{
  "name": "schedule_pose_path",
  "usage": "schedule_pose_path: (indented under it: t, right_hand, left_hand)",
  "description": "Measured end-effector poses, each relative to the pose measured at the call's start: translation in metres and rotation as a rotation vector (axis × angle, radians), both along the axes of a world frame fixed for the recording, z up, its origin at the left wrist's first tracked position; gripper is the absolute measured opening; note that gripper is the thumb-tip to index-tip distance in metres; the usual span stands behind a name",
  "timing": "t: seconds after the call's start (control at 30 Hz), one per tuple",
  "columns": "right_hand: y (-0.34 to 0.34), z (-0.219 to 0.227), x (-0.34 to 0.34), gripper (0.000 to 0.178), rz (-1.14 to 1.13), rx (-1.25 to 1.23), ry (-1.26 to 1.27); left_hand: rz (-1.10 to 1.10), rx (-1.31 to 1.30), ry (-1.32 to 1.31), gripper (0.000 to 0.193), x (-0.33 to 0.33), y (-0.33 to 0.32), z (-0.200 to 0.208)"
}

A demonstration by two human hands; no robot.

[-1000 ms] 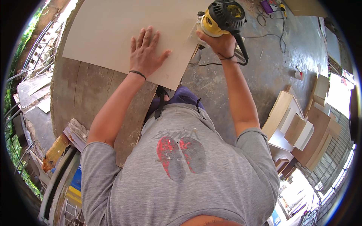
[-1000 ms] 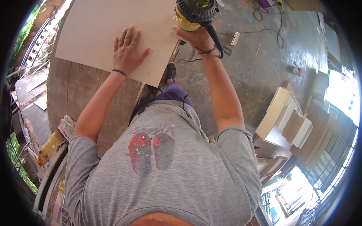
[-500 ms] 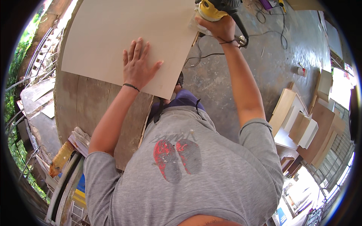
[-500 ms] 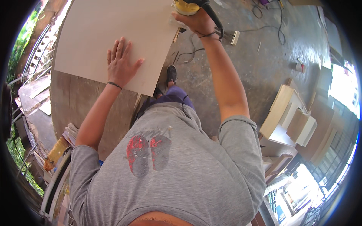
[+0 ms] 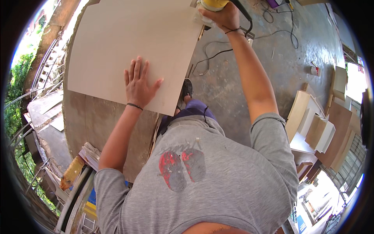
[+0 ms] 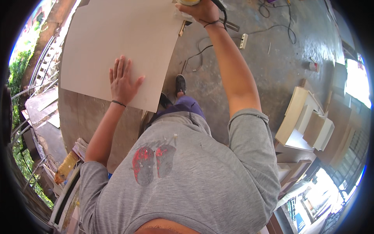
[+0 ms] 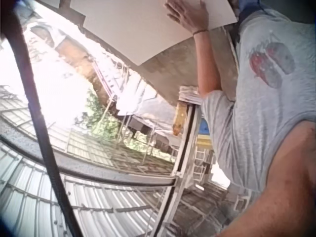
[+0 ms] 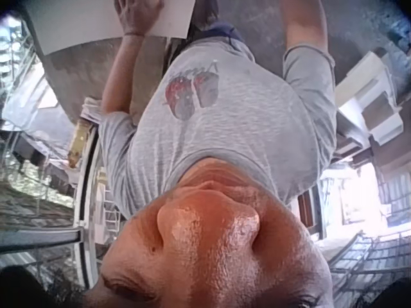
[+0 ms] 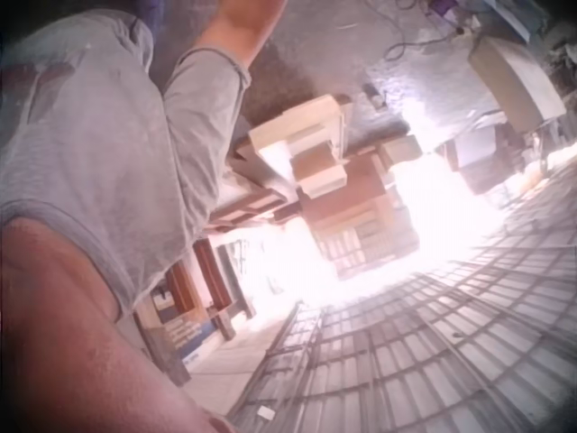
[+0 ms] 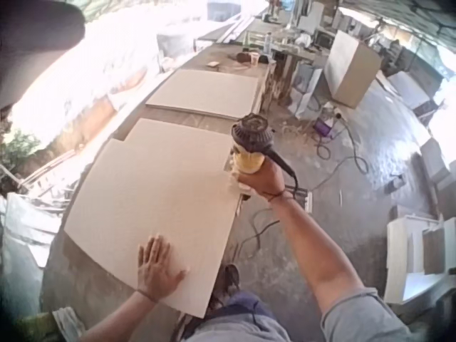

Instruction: The person uses a power sander to smooth the surfaces and edges of several thin wood panels on a workbench.

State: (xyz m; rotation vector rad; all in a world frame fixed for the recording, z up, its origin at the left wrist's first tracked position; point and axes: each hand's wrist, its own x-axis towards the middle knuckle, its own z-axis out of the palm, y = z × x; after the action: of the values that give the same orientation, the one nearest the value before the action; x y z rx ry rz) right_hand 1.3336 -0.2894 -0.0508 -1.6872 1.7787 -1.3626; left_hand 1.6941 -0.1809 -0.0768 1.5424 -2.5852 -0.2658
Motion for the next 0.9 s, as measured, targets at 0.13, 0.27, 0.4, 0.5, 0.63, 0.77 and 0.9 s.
schedule_pose_path:
  t: [0.13,0.27,0.4,0.5,0.63,0.77,0.9]
  right_hand:
    - [-0.015,-0.003,-0.015,0.06,0.032,0.019,-0.036]
    - [-0.03,-0.008,-0.03,0.062,0.006,-0.082,0.031]
    - [-0.019,0.002,-0.038,0.058,-0.064,-0.107,0.001]
    - [0.035,0.033,-0.03,0.058,-0.118,-0.003,0.096]
    - [0.106,0.02,0.007,0.052,0.017,-0.032,0.172]
    - [0.182,-0.039,0.072,0.051,0.04,0.012,0.144]
    - [0.228,-0.049,0.127,0.068,0.067,0.19,-0.482]
  left_hand:
    - [-0.001,0.009,-0.002,0.076,-0.002,-0.001,0.002]
    - [-0.016,-0.013,0.022,0.076,0.0,-0.001,0.0]
    - [-0.014,-0.042,0.042,0.075,0.003,-0.002,-0.001]
    - [-0.015,-0.042,0.051,0.073,0.0,-0.004,-0.002]
    - [-0.017,-0.059,0.103,0.065,-0.018,-0.02,-0.01]
    - [-0.012,-0.081,0.114,0.054,-0.044,-0.06,-0.024]
    - [0.0,-0.102,0.157,0.05,-0.055,-0.066,-0.026]
